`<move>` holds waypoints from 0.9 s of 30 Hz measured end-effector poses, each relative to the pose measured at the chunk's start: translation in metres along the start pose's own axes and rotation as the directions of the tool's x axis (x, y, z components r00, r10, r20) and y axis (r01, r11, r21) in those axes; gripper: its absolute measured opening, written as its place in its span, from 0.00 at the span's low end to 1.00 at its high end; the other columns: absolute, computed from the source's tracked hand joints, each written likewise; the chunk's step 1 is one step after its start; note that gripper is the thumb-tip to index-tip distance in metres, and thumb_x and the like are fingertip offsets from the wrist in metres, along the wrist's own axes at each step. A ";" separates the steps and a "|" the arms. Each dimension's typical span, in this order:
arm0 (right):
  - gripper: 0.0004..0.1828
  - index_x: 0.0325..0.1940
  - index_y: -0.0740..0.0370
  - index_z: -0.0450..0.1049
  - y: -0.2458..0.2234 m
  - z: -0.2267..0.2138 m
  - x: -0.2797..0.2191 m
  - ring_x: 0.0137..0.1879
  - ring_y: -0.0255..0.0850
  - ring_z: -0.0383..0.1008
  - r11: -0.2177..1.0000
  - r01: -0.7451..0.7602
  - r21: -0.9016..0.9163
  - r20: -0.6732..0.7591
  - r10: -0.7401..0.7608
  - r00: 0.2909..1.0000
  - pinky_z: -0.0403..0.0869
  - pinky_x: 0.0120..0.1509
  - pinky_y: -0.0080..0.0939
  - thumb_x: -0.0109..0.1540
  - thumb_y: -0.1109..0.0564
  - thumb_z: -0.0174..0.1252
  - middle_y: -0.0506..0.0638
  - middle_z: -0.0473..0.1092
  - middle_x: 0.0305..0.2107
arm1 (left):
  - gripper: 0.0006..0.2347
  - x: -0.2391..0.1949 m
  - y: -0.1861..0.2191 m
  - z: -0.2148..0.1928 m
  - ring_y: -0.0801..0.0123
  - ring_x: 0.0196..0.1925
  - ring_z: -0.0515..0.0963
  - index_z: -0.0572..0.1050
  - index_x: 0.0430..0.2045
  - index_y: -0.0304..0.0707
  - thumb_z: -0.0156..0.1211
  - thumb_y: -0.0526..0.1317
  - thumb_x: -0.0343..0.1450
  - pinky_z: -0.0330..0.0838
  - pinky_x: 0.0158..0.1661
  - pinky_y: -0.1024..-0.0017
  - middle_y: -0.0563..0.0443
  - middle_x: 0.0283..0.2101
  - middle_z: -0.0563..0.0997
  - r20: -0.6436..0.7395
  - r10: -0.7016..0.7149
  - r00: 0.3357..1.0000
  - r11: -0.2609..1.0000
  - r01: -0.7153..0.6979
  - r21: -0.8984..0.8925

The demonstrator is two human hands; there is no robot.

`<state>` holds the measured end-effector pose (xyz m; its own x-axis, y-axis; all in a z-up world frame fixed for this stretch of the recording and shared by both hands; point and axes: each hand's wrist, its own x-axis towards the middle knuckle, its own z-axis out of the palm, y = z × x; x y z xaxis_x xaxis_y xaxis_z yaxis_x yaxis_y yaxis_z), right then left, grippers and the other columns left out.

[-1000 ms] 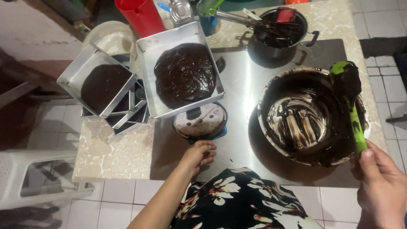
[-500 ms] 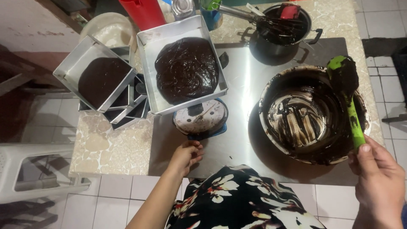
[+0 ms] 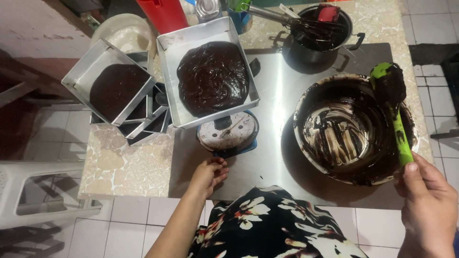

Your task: Pouring chocolate batter into baking pans and scraping the bowl with a spatula to ensure all batter is used.

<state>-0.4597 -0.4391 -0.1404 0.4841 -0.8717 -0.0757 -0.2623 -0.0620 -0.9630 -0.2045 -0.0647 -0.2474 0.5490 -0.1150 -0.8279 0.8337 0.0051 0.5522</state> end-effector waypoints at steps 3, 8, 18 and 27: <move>0.24 0.78 0.61 0.71 0.009 -0.005 0.004 0.39 0.32 0.65 0.999 0.022 0.039 0.046 -0.023 0.999 0.66 0.43 0.28 0.80 0.50 0.56 0.48 0.69 0.38 | 0.07 -0.001 0.001 -0.001 0.53 0.49 0.84 0.75 0.42 0.37 0.52 0.28 0.75 0.78 0.49 0.64 0.42 0.46 0.82 0.002 0.000 1.000 1.000 0.000 -0.004; 0.24 0.78 0.61 0.71 0.010 -0.006 0.003 0.42 0.30 0.69 1.000 -0.018 0.005 0.018 0.017 1.000 0.71 0.47 0.27 0.80 0.50 0.57 0.47 0.71 0.44 | 0.07 -0.005 0.005 -0.003 0.53 0.48 0.84 0.75 0.43 0.35 0.50 0.27 0.75 0.79 0.51 0.63 0.42 0.45 0.81 0.008 0.011 1.000 1.000 -0.011 -0.020; 0.23 0.78 0.61 0.71 0.002 -0.002 -0.008 0.45 0.34 0.70 0.999 -0.011 -0.038 0.014 0.012 1.000 0.74 0.51 0.32 0.80 0.50 0.57 0.50 0.72 0.47 | 0.14 -0.023 0.020 -0.003 0.55 0.42 0.85 0.76 0.50 0.36 0.43 0.42 0.82 0.77 0.46 0.63 0.40 0.36 0.84 0.027 0.080 0.996 0.993 -0.077 -0.090; 0.22 0.78 0.61 0.71 0.000 0.002 -0.008 0.38 0.31 0.62 1.000 -0.006 -0.023 0.035 0.006 0.999 0.63 0.42 0.29 0.80 0.53 0.55 0.45 0.67 0.37 | 0.24 -0.044 0.031 0.001 0.60 0.39 0.87 0.64 0.73 0.51 0.40 0.47 0.78 0.70 0.59 0.55 0.49 0.23 0.82 0.345 0.220 0.913 0.950 -0.280 0.136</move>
<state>-0.4621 -0.4314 -0.1402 0.5115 -0.8545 -0.0910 -0.2844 -0.0685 -0.9563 -0.2026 -0.0604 -0.1937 0.6636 -0.4465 -0.6002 0.6303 -0.0984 0.7701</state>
